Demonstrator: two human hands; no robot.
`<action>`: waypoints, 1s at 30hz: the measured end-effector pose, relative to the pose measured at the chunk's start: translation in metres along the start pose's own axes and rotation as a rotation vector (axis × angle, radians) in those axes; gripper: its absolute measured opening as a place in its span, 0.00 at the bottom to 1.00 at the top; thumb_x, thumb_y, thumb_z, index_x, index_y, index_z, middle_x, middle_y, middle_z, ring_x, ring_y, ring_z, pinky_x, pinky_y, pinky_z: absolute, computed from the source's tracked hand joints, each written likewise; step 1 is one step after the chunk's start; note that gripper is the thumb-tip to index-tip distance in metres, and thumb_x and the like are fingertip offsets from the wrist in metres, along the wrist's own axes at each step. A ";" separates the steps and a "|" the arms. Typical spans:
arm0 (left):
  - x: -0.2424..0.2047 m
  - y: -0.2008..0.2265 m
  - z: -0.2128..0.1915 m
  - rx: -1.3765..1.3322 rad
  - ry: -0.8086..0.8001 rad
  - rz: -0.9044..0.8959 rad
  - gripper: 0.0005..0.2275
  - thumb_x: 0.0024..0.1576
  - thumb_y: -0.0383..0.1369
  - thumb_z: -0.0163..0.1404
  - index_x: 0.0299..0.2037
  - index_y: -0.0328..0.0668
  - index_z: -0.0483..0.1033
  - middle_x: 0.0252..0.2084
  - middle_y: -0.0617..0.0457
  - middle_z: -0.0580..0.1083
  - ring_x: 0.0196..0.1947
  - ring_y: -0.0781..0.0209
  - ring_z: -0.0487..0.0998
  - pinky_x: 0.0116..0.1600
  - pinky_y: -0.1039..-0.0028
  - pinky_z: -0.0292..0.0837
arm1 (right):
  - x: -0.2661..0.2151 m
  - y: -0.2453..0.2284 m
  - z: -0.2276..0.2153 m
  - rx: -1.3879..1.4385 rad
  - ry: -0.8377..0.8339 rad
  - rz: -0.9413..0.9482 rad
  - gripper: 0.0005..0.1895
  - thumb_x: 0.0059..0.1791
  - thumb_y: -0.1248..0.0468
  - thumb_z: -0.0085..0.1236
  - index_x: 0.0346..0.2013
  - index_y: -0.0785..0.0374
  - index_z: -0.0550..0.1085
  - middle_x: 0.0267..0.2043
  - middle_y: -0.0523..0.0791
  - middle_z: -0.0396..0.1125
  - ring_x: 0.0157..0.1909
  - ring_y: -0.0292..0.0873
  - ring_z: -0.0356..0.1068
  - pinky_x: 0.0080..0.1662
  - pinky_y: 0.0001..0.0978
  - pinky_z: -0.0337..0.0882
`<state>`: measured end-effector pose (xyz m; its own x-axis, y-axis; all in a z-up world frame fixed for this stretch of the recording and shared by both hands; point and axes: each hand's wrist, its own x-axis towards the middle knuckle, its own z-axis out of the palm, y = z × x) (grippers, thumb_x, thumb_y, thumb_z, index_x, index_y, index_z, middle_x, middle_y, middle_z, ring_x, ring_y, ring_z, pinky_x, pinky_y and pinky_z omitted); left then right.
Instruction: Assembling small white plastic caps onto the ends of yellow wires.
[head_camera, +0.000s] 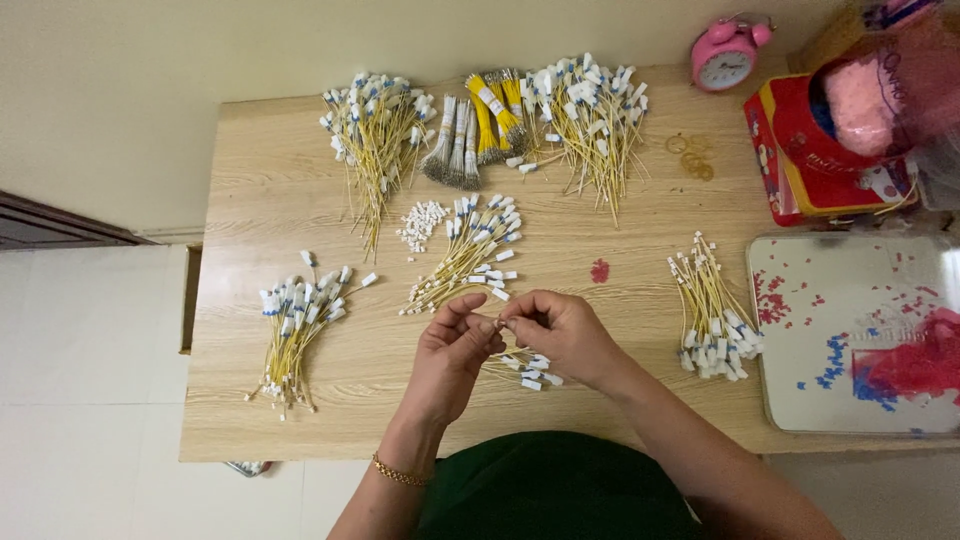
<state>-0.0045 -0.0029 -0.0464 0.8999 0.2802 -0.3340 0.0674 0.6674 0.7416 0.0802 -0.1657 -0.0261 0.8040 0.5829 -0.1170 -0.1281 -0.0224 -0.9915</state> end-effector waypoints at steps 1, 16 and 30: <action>0.000 0.000 -0.002 0.001 0.000 0.000 0.15 0.58 0.19 0.54 0.55 0.35 0.73 0.33 0.45 0.78 0.33 0.60 0.82 0.42 0.72 0.82 | 0.001 0.005 0.002 0.001 0.000 0.000 0.06 0.47 0.72 0.61 0.38 0.71 0.79 0.25 0.45 0.68 0.31 0.37 0.66 0.36 0.30 0.72; -0.008 -0.015 -0.021 0.075 0.134 -0.033 0.13 0.59 0.20 0.52 0.53 0.31 0.75 0.32 0.46 0.77 0.34 0.59 0.81 0.42 0.72 0.81 | 0.007 0.014 0.022 -0.232 0.023 -0.093 0.05 0.42 0.69 0.66 0.33 0.63 0.82 0.28 0.48 0.72 0.34 0.42 0.72 0.39 0.34 0.72; -0.006 -0.016 -0.089 1.274 0.330 -0.089 0.10 0.57 0.33 0.55 0.45 0.38 0.83 0.39 0.51 0.81 0.33 0.61 0.80 0.40 0.73 0.76 | 0.021 0.128 -0.104 -0.820 0.363 0.440 0.08 0.52 0.65 0.53 0.45 0.62 0.75 0.44 0.46 0.70 0.42 0.41 0.69 0.45 0.34 0.71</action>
<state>-0.0495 0.0460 -0.1084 0.7369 0.5446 -0.4005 0.6396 -0.3698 0.6739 0.1408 -0.2407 -0.1612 0.9277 0.1079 -0.3573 -0.1262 -0.8103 -0.5722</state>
